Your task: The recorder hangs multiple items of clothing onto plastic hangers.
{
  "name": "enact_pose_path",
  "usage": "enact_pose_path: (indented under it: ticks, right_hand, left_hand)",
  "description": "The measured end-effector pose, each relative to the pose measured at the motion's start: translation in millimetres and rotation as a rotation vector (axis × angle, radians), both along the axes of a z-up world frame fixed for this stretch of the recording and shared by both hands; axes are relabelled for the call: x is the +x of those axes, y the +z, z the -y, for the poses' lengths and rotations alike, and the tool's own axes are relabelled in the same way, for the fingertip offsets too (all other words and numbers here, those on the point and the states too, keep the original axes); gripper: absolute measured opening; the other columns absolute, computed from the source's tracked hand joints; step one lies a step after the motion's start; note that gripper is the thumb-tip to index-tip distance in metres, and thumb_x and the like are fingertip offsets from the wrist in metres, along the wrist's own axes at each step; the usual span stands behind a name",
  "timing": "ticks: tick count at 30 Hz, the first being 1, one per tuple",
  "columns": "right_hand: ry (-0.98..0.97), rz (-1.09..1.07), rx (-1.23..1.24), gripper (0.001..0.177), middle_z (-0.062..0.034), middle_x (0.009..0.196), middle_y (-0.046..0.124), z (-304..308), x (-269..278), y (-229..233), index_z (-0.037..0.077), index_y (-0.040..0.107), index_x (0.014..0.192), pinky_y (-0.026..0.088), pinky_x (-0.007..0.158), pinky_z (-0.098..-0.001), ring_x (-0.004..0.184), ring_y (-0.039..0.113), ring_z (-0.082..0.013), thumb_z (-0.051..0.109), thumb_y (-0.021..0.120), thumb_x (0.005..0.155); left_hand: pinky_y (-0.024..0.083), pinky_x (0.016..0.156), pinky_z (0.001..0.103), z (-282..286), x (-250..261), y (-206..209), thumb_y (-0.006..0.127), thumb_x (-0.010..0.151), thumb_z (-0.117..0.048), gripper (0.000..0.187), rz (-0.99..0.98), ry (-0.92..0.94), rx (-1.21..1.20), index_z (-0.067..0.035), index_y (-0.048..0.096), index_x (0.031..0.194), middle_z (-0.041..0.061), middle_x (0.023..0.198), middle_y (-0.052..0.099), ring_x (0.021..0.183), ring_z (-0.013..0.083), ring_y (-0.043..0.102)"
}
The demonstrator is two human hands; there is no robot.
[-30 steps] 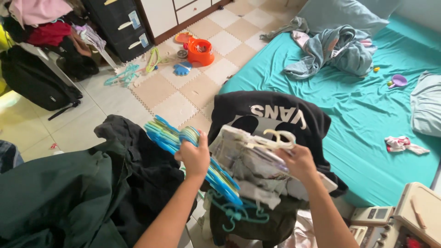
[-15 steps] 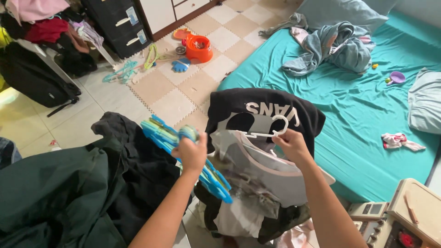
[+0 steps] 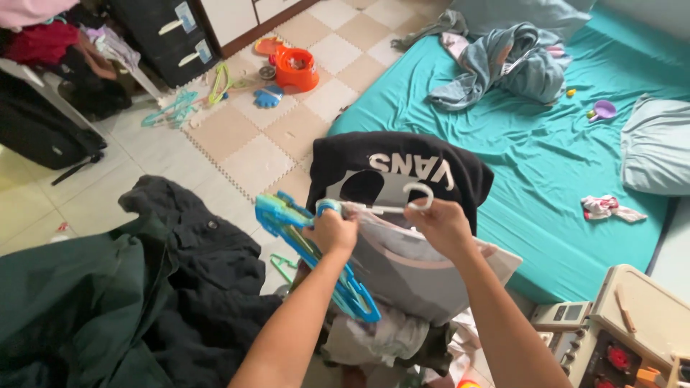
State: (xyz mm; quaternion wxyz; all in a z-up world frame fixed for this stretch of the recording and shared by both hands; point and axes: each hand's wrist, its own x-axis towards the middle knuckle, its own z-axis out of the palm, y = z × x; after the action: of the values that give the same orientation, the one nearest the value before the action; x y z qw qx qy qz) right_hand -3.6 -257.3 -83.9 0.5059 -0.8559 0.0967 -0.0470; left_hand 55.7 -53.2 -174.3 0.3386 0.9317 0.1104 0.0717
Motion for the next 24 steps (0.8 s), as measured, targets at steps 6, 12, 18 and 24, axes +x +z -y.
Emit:
enact_pose_path:
  ticks: [6,12,18,24]
  right_hand:
    - [0.090,0.015,-0.072,0.023,-0.0049,0.084,0.075,58,-16,-29,0.005,0.079,0.103,0.052,0.067,-0.0267,0.074,0.064,-0.0077,0.024,0.074,0.092]
    - [0.341,0.361,0.582,0.021,-0.0089,0.101,0.071,118,-28,-51,0.007,0.075,0.101,0.052,0.082,-0.0316,0.093,0.063,-0.0159,0.026,0.071,0.094]
    - [-0.041,0.762,1.662,0.021,-0.0058,0.087,0.062,157,6,-49,0.007,0.065,0.101,0.053,0.088,-0.0330,0.087,0.059,-0.0177,0.026,0.062,0.110]
    - [-0.098,0.336,1.421,0.018,0.0004,0.082,0.063,96,19,-47,0.008,0.069,0.109,0.048,0.068,-0.0293,0.071,0.057,-0.0106,0.024,0.061,0.107]
  left_hand:
    - [0.033,0.102,0.057,-13,21,-22,0.065,0.084,-0.032,0.028,-0.085,-0.050,0.138,-0.005,0.073,0.079,0.018,0.085,0.074,0.085,0.0368,0.070]
    - [0.028,0.108,0.061,-38,30,-40,0.067,0.085,-0.037,0.033,-0.140,0.071,0.048,-0.004,0.072,0.081,0.019,0.083,0.075,0.084,0.0400,0.070]
    - [0.028,0.109,0.063,-26,18,-50,0.072,0.085,-0.048,0.043,-0.237,0.037,-0.082,-0.004,0.075,0.088,0.019,0.090,0.076,0.092,0.0404,0.070]
    - [0.055,0.086,0.046,-17,-9,35,0.074,0.084,-0.044,0.039,-0.096,-0.062,-0.498,-0.012,0.079,0.105,0.015,0.090,0.078,0.085,0.0305,0.073]
